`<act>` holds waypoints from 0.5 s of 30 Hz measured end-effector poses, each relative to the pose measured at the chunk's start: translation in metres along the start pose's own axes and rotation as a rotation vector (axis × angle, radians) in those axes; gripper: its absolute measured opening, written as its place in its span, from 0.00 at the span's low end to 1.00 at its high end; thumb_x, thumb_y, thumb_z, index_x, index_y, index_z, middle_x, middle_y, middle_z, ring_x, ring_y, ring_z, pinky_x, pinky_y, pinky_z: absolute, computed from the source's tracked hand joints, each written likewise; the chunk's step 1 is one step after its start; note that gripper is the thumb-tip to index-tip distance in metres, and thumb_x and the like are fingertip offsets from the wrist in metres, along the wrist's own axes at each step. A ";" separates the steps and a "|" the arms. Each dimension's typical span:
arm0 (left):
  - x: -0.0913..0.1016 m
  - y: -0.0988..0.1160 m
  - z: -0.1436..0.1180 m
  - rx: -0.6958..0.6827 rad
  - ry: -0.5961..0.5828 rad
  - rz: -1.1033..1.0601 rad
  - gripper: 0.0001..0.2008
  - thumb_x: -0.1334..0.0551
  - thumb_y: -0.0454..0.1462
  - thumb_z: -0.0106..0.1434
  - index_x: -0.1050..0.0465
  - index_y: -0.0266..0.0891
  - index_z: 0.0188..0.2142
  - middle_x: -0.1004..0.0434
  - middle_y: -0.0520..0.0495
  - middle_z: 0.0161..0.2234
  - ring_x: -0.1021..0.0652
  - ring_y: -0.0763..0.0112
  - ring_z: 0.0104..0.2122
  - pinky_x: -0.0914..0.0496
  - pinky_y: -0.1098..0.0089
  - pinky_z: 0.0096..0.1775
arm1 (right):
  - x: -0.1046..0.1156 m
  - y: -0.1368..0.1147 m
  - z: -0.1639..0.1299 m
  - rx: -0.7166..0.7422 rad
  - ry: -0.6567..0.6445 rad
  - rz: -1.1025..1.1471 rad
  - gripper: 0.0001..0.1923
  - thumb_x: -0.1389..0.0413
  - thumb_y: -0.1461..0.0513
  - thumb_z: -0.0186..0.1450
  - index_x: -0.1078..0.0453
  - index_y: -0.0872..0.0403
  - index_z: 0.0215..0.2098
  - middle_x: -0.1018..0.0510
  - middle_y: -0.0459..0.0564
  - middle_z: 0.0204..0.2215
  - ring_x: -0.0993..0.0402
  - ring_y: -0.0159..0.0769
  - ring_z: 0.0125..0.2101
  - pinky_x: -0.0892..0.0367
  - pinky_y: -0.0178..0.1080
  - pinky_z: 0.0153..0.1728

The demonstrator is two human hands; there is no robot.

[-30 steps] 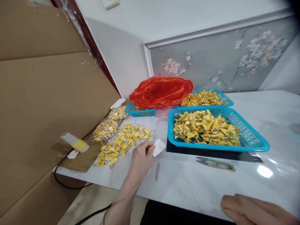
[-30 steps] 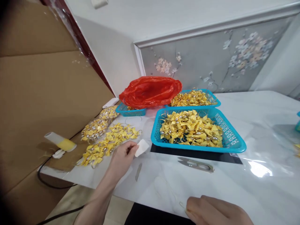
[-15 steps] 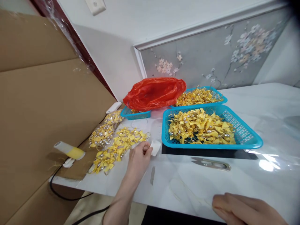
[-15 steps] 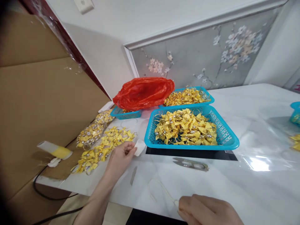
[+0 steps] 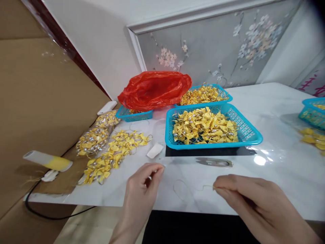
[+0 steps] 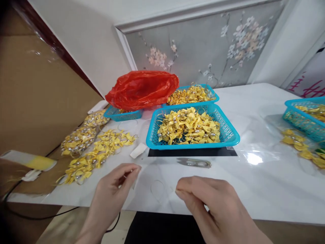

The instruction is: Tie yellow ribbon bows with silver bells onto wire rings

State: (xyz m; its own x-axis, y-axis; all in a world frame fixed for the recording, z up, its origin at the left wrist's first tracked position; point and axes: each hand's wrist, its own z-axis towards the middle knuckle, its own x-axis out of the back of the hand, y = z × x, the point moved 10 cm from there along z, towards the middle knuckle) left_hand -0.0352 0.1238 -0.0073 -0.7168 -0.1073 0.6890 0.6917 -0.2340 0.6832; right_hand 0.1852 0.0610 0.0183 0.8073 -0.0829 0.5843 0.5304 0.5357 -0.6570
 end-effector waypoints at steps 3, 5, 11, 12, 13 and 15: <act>-0.014 0.014 -0.018 0.036 -0.088 -0.214 0.11 0.40 0.40 0.66 0.24 0.42 0.28 0.23 0.51 0.27 0.27 0.73 0.23 0.33 0.74 0.26 | -0.005 0.002 0.005 -0.043 -0.028 -0.018 0.09 0.50 0.65 0.72 0.29 0.51 0.36 0.24 0.42 0.24 0.28 0.28 0.21 0.34 0.28 0.22; -0.030 0.026 -0.025 0.083 -0.191 -0.443 0.10 0.40 0.42 0.66 0.21 0.42 0.36 0.22 0.50 0.30 0.29 0.74 0.21 0.32 0.73 0.27 | -0.010 -0.004 0.009 -0.039 -0.055 -0.009 0.10 0.51 0.65 0.72 0.30 0.51 0.34 0.26 0.41 0.22 0.31 0.27 0.19 0.35 0.28 0.21; -0.065 0.059 -0.027 0.172 -0.510 -0.526 0.10 0.39 0.40 0.63 0.23 0.39 0.28 0.32 0.53 0.21 0.32 0.74 0.20 0.37 0.74 0.24 | 0.014 -0.022 0.007 0.135 0.026 -0.300 0.13 0.55 0.63 0.74 0.32 0.50 0.35 0.21 0.46 0.27 0.23 0.33 0.26 0.34 0.33 0.23; -0.059 0.058 -0.022 0.183 -0.472 -0.490 0.12 0.39 0.40 0.63 0.25 0.39 0.26 0.32 0.53 0.21 0.32 0.74 0.21 0.38 0.74 0.25 | 0.024 -0.017 0.001 0.152 0.057 -0.400 0.12 0.55 0.62 0.75 0.31 0.49 0.38 0.20 0.47 0.30 0.22 0.35 0.28 0.34 0.35 0.22; -0.053 0.056 -0.018 0.191 -0.433 -0.475 0.12 0.39 0.40 0.63 0.26 0.39 0.24 0.32 0.53 0.21 0.32 0.74 0.21 0.38 0.74 0.25 | 0.032 -0.005 -0.005 0.128 0.052 -0.486 0.11 0.54 0.62 0.74 0.30 0.49 0.41 0.18 0.48 0.33 0.21 0.37 0.30 0.33 0.35 0.23; -0.046 0.054 -0.012 0.199 -0.420 -0.517 0.13 0.38 0.41 0.63 0.27 0.39 0.23 0.32 0.53 0.21 0.32 0.74 0.23 0.38 0.74 0.26 | 0.056 0.016 -0.021 0.092 0.108 -0.571 0.13 0.54 0.58 0.75 0.28 0.47 0.42 0.18 0.48 0.35 0.20 0.36 0.32 0.29 0.35 0.27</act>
State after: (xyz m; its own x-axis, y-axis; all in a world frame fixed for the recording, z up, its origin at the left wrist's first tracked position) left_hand 0.0344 0.1047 -0.0047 -0.8918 0.3622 0.2711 0.3024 0.0316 0.9527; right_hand 0.2447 0.0476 0.0304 0.4251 -0.4623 0.7781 0.8681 0.4516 -0.2060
